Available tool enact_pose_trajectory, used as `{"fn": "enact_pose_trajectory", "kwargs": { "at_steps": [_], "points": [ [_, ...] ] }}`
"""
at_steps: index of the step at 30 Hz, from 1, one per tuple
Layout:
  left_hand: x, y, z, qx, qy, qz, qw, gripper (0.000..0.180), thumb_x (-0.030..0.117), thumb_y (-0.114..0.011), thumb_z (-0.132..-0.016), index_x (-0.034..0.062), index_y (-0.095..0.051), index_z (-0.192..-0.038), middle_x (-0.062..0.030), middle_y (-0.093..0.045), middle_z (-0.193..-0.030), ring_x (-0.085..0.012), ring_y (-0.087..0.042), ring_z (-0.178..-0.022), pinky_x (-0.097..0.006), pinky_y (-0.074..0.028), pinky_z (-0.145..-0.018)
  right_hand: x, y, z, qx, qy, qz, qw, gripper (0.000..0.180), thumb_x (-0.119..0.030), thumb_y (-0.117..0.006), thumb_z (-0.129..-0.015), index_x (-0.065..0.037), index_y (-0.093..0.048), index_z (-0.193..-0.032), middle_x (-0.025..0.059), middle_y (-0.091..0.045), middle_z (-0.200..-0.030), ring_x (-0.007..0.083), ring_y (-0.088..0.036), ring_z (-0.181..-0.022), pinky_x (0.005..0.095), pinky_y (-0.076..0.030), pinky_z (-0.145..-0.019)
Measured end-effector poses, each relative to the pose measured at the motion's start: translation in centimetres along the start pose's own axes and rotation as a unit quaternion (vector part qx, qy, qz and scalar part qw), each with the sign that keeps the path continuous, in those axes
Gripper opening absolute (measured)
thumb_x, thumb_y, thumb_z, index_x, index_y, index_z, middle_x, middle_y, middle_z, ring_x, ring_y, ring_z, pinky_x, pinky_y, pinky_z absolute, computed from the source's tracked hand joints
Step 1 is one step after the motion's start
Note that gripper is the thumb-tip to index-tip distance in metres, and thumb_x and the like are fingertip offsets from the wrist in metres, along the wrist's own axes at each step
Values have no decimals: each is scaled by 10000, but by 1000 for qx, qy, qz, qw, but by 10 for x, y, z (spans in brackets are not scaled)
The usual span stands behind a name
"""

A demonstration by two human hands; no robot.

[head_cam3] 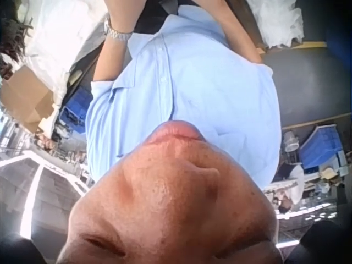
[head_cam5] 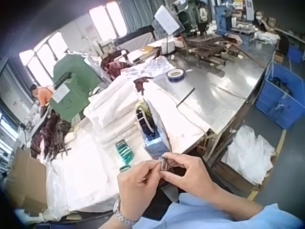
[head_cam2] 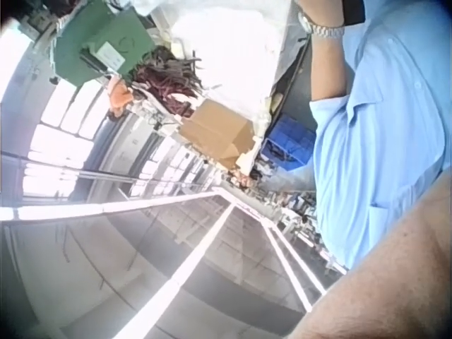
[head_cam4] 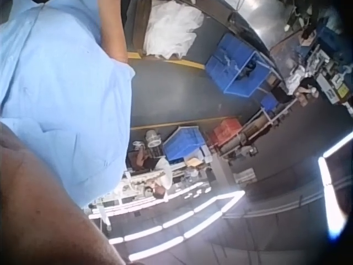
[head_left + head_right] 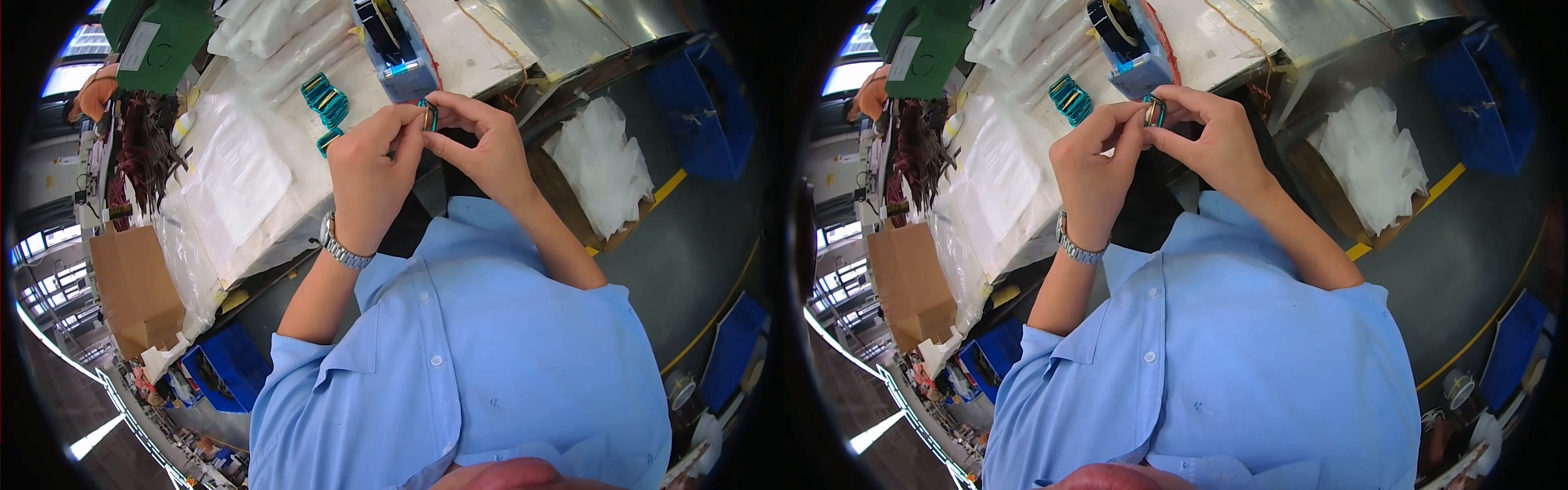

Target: Counting and packing metal hardware buckles into small plastic bags.

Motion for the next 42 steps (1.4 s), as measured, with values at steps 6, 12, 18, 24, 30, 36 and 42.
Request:
{"fn": "enact_pose_trajectory", "kwargs": {
  "at_steps": [6,12,18,24,30,36,42],
  "points": [
    [-18,3,36,-21,113,79,990,82,7,-733,-983,-29,-764,-1049,-67,-776,-845,-122,-779,-748,-237,-594,-676,-9,-10,6,-85,64,101,989,536,-107,-828,-857,-15,-690,-1366,96,-700,-1149,149,-649,-835,287,-560,-783],
    [-44,22,63,-19,179,184,966,84,-7,-707,-994,-32,-732,-1070,-79,-781,-883,-126,-782,-774,-241,-618,-700,-13,-41,18,-184,13,77,980,504,-161,-816,-932,-18,-669,-1393,65,-693,-1090,129,-658,-841,278,-566,-792],
    [-49,42,69,-80,180,170,966,176,-20,-709,-999,-41,-692,-1173,-83,-774,-980,-124,-758,-820,-258,-618,-740,21,-60,21,-197,-211,-117,950,292,-197,-657,-1090,55,-721,-1222,65,-755,-921,112,-731,-768,254,-594,-728],
    [-34,60,69,-37,43,-26,998,274,28,-788,-926,14,-705,-1186,-110,-775,-1021,-210,-772,-894,-320,-616,-759,20,-78,9,-111,-189,-106,970,246,-179,-663,-1078,48,-743,-1129,78,-772,-907,120,-744,-744,246,-586,-682],
    [-49,82,55,-19,-10,-178,984,334,112,-830,-869,58,-736,-1185,-123,-771,-1082,-296,-755,-921,-379,-599,-793,26,-107,-3,-106,-192,-142,965,285,-207,-686,-1065,49,-738,-1177,89,-781,-972,130,-751,-780,241,-585,-694],
    [-84,95,25,-38,-43,-241,969,314,193,-811,-888,87,-755,-1178,-101,-763,-1165,-307,-723,-1050,-401,-589,-873,33,-104,-5,-124,-202,-118,964,373,-211,-669,-1070,50,-670,-1337,121,-788,-1105,137,-743,-856,256,-593,-731],
    [-105,73,21,-141,-14,-250,958,357,207,-800,-891,51,-740,-1207,-117,-745,-1128,-334,-686,-1059,-434,-561,-913,47,-95,14,-134,-241,-126,953,347,-177,-635,-1080,39,-670,-1348,126,-788,-1121,128,-728,-884,273,-599,-777]
  ]
}}
Point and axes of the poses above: each hand's wrist, its own z-axis away from the middle knuckle, its own y-axis out of the back of the hand, x = y × z, the point moved 8 cm from there along -z, towards the middle knuckle
